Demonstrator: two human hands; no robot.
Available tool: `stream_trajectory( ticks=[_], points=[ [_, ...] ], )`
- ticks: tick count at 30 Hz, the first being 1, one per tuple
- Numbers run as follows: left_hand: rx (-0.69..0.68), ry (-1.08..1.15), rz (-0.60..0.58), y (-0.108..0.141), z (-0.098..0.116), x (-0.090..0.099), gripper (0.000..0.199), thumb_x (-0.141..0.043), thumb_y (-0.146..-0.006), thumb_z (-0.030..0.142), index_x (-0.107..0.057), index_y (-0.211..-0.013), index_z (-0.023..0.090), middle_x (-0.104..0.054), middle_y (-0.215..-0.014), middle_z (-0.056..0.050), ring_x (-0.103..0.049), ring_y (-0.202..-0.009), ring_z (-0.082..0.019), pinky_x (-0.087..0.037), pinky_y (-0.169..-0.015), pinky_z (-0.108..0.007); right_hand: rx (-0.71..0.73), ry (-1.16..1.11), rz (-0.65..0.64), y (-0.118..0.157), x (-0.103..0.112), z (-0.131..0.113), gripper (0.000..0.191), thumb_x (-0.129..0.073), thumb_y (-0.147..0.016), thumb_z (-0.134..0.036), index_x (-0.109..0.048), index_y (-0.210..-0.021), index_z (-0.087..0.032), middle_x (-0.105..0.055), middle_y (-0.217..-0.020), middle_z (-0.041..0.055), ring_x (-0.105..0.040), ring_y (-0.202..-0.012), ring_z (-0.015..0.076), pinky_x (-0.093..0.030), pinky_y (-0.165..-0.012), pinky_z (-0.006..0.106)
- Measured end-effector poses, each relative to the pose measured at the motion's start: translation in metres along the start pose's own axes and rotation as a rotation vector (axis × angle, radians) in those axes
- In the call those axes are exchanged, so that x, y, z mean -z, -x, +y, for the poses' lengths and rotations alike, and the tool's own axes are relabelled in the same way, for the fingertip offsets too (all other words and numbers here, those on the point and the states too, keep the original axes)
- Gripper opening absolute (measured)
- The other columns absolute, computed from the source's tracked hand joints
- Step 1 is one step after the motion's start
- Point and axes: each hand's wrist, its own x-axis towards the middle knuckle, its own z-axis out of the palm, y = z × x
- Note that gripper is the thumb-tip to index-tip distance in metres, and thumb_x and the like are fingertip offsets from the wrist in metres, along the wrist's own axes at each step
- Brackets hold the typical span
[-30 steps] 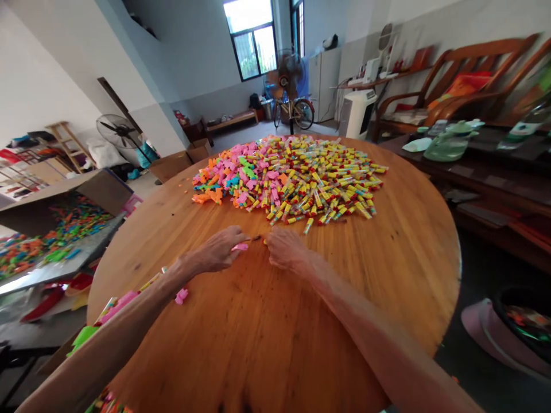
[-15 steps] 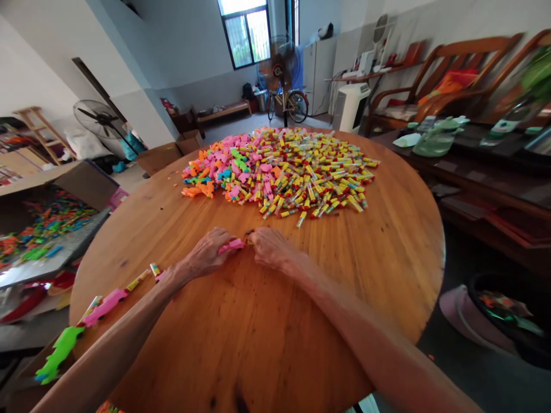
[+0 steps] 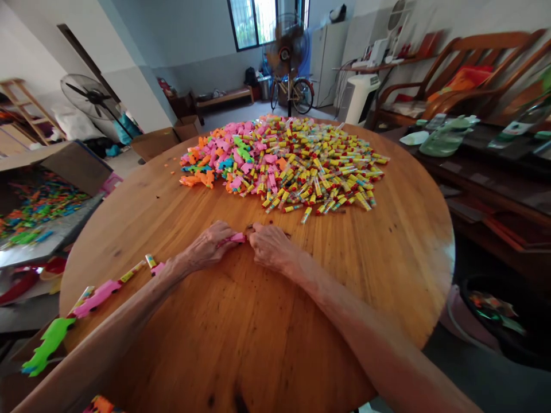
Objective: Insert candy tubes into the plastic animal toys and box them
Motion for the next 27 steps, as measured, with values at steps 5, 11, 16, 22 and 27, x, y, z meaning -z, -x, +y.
stream_trajectory(
  ticks=[5,11,16,22,27],
  points=[
    [-0.066,0.0,-0.028,-0.001,-0.003,0.0,0.026,-0.042,-0.105,0.024,-0.065,-0.099,0.013,-0.061,-0.088,-0.009,-0.054,-0.087,-0.021,-0.044,-0.081,-0.034,0.032,0.1,-0.009,0.001,-0.005,-0.004,0.038,-0.046,-0.086,-0.009,-0.067,-0.118,-0.009,-0.063,-0.109,0.0158,-0.054,-0.064,0.0159,-0.028,-0.054,0.033],
    [-0.05,-0.118,-0.051,0.001,-0.008,-0.007,0.028,-0.039,-0.106,0.028,-0.062,-0.102,0.011,-0.059,-0.095,-0.011,-0.049,-0.09,-0.023,-0.043,-0.083,-0.037,0.012,0.135,0.006,0.002,-0.009,-0.006,0.035,-0.042,-0.091,-0.014,-0.066,-0.116,-0.011,-0.06,-0.112,0.0152,-0.044,-0.058,0.0132,-0.017,-0.052,0.035],
    [-0.031,-0.154,-0.007,0.005,-0.013,-0.015,0.031,-0.038,-0.107,0.033,-0.06,-0.1,0.012,-0.058,-0.099,-0.012,-0.047,-0.093,-0.024,-0.042,-0.083,-0.039,0.03,0.134,-0.004,0.001,-0.013,-0.008,0.035,-0.044,-0.088,-0.013,-0.065,-0.116,-0.01,-0.058,-0.114,0.0136,-0.03,-0.055,0.0123,-0.015,-0.052,0.036],
    [-0.032,-0.095,0.086,0.008,-0.018,-0.025,0.03,-0.038,-0.107,0.033,-0.059,-0.101,0.014,-0.058,-0.098,-0.01,-0.046,-0.094,-0.024,-0.042,-0.083,-0.039,0.048,0.097,-0.004,-0.001,-0.019,-0.008,0.03,-0.046,-0.083,-0.01,-0.065,-0.106,-0.009,-0.057,-0.106,0.0124,-0.025,-0.055,0.0127,-0.016,-0.052,0.036],
    [-0.001,-0.059,0.031,0.007,-0.014,-0.019,0.027,-0.04,-0.106,0.03,-0.06,-0.098,0.014,-0.058,-0.098,-0.011,-0.048,-0.095,-0.025,-0.044,-0.084,-0.04,0.028,-0.058,0.093,0.0,-0.016,-0.01,0.022,-0.049,-0.091,-0.018,-0.067,-0.101,-0.012,-0.059,-0.101,0.011,-0.041,-0.06,0.0134,-0.025,-0.055,0.033]
  ],
)
